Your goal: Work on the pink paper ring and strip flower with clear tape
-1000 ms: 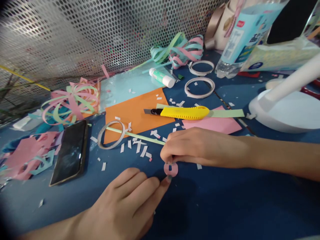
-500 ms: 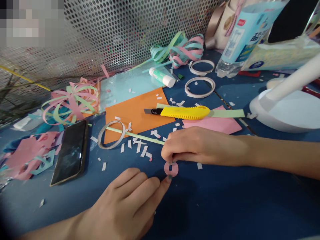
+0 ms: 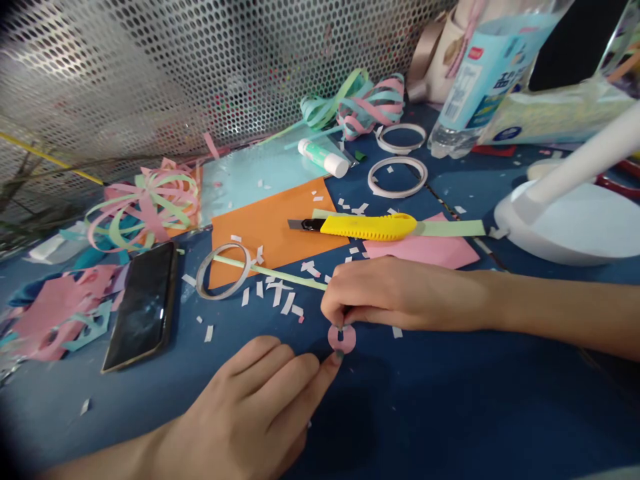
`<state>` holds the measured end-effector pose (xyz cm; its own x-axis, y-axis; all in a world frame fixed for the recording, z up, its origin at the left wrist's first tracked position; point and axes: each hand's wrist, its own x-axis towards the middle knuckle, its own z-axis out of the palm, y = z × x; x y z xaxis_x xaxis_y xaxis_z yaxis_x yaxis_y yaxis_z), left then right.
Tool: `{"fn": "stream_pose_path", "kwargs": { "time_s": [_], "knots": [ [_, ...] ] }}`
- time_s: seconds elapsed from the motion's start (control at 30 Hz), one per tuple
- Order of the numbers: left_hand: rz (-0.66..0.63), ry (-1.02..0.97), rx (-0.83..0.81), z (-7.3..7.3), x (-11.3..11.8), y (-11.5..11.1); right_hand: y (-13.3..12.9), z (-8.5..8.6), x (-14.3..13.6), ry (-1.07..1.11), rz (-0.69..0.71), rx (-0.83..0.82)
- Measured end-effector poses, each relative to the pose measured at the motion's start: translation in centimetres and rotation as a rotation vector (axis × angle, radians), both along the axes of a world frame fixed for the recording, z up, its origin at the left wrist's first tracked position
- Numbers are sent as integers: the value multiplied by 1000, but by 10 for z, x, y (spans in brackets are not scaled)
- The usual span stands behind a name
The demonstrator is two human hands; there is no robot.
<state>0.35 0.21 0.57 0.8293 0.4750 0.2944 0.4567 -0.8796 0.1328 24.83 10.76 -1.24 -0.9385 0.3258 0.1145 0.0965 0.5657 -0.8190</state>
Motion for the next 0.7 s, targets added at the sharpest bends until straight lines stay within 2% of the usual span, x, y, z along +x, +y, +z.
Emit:
{"fn": "stream_pose_path", "kwargs": {
  "time_s": [0.3,0.7],
  "knots": [
    [-4,2,-2,0,-1,0,3,3,1,-7,23,-13],
    [-8,13,5,0,-1,-1,2,-2,1,37,19,32]
  ]
}}
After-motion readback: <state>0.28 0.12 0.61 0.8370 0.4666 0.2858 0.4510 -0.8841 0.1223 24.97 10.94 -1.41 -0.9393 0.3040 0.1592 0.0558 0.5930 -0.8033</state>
